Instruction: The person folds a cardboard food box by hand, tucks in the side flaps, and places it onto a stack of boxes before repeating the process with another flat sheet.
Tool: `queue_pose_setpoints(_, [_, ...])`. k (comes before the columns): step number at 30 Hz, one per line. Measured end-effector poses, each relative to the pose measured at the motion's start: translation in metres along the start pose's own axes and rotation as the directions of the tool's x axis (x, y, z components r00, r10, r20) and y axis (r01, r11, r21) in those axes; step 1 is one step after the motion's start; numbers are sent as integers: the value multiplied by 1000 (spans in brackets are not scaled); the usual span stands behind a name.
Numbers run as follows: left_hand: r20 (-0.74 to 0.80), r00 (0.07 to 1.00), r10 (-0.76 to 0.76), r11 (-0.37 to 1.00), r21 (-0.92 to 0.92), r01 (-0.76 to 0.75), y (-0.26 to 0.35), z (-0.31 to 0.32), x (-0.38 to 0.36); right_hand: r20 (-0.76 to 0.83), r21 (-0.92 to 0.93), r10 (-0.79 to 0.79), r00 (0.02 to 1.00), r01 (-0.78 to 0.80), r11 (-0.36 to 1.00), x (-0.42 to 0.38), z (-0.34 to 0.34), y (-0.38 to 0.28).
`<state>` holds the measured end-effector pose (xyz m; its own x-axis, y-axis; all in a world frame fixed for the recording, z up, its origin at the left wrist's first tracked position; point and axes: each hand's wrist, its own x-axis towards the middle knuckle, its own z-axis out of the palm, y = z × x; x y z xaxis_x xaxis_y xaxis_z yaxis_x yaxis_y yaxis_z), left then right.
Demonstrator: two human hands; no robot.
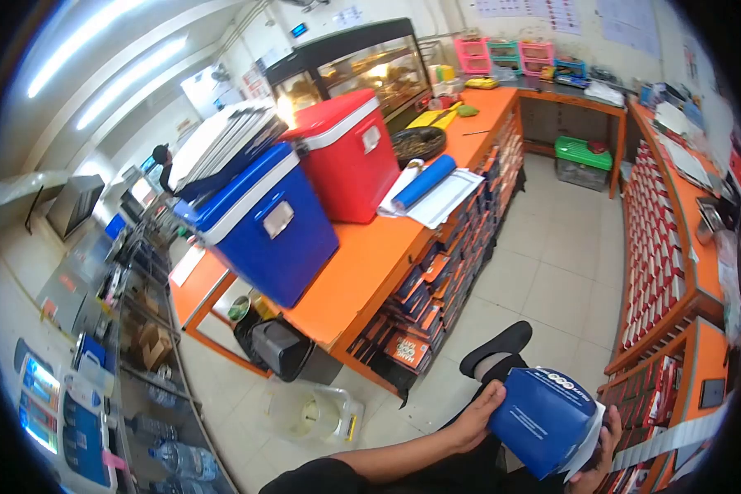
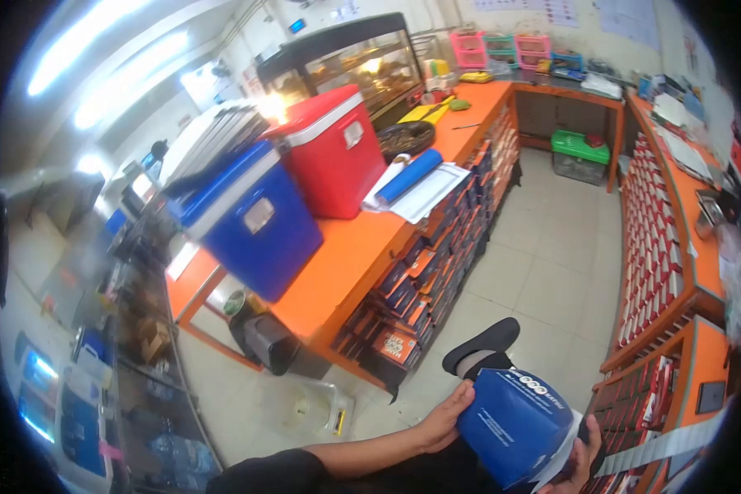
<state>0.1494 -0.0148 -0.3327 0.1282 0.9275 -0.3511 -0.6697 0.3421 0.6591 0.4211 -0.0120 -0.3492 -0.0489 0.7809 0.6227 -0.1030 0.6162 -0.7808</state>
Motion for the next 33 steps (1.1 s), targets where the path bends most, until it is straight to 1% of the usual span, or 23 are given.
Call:
queue_pose_setpoints(1, [-40, 999, -5, 999, -33, 4, 4, 7, -2, 35, -26, 42, 998, -42, 999, -3, -5, -4])
queue_pose_setpoints(2, [-24, 1000, -18, 1000, -25, 17, 1, 6, 0, 75, 9, 133, 988, -134, 991, -6, -6, -6])
queue_pose_setpoints(4, [3, 998, 59, 994, 90, -59, -13, -2, 4, 113, 14, 135, 984, -137, 990, -3, 1, -3])
queue_pose_setpoints(5, [16, 999, 49, 995, 84, -50, -18, -4, 7, 107, -3, 137, 985, -137, 991, 1, 8, -12])
queue_pose_setpoints(7, [13, 997, 71, 982, 173, -72, -25, -6, 11, 10, -26, 212, 977, -212, 977, 5, 13, -26])
queue_pose_setpoints(8, [12, 998, 55, 986, 157, -56, -26, -7, 12, -33, -147, 194, 981, -196, 969, 6, 10, -27])
queue_pose_setpoints(9, [27, 999, 48, 987, 155, -51, -27, -7, 13, -42, -160, 189, 981, -193, 968, 4, 10, -24])
queue_pose_setpoints(11, [55, 995, 82, 989, 118, -88, -24, -5, 13, -316, -113, 131, 940, -175, 978, -1, 14, -11])
queue_pose_setpoints(13, [83, 992, 97, 985, 136, -108, -25, -4, 15, -351, -135, 95, 931, -151, 979, -2, 17, -10])
queue_pose_setpoints(15, [47, 981, 190, 966, 169, -195, -28, -5, 19, -256, -153, 167, 952, -210, 966, 4, 28, -24])
queue_pose_setpoints(16, [52, 981, 189, 965, 173, -195, -30, -8, 22, -110, -93, 187, 976, -197, 976, 3, 24, -23])
queue_pose_setpoints(17, [35, 972, 234, 948, 216, -236, -34, -12, 24, -116, -94, 185, 976, -196, 976, 2, 22, -22])
queue_pose_setpoints(19, [26, 962, 272, 926, 264, -269, -39, -15, 26, 12, -195, 144, 989, -139, 971, 8, 22, -28])
queue_pose_setpoints(20, [26, 940, 341, 891, 309, -332, -39, -16, 25, 25, -271, 139, 990, -127, 954, 14, 25, -34])
queue_pose_setpoints(21, [28, 912, 409, 850, 352, -392, -39, -18, 25, 16, -272, 140, 990, -131, 953, 10, 27, -31])
queue_pose_setpoints(22, [32, 914, 404, 850, 356, -388, -38, -18, 25, -82, -257, 246, 966, -259, 931, 6, 30, -26])
queue_pose_setpoints(23, [149, 884, 443, 808, 361, -466, -36, -19, 24, -177, -229, 347, 921, -382, 895, 4, 33, -22])
queue_pose_setpoints(24, [263, 841, 473, 763, 354, -540, -35, -20, 22, -183, -228, 350, 919, -386, 894, 1, 33, -22])
queue_pose_setpoints(27, [283, 848, 449, 791, 315, -524, -31, -23, 19, -221, -263, 299, 928, -352, 898, 6, 34, -33])
queue_pose_setpoints(29, [282, 856, 433, 792, 334, -511, -29, -25, 18, -195, -325, 193, 962, -249, 912, 7, 34, -34])
queue_pose_setpoints(30, [283, 858, 427, 789, 346, -507, -28, -26, 18, -200, -322, 196, 960, -253, 912, 1, 27, -29])
queue_pose_setpoints(32, [303, 872, 384, 808, 346, -476, -23, -35, 20, -188, -213, 392, 900, -427, 879, -10, 12, -21])
queue_pose_setpoints(33, [322, 883, 342, 827, 343, -445, -23, -39, 21, -189, -209, 397, 898, -432, 877, -12, 13, -19])
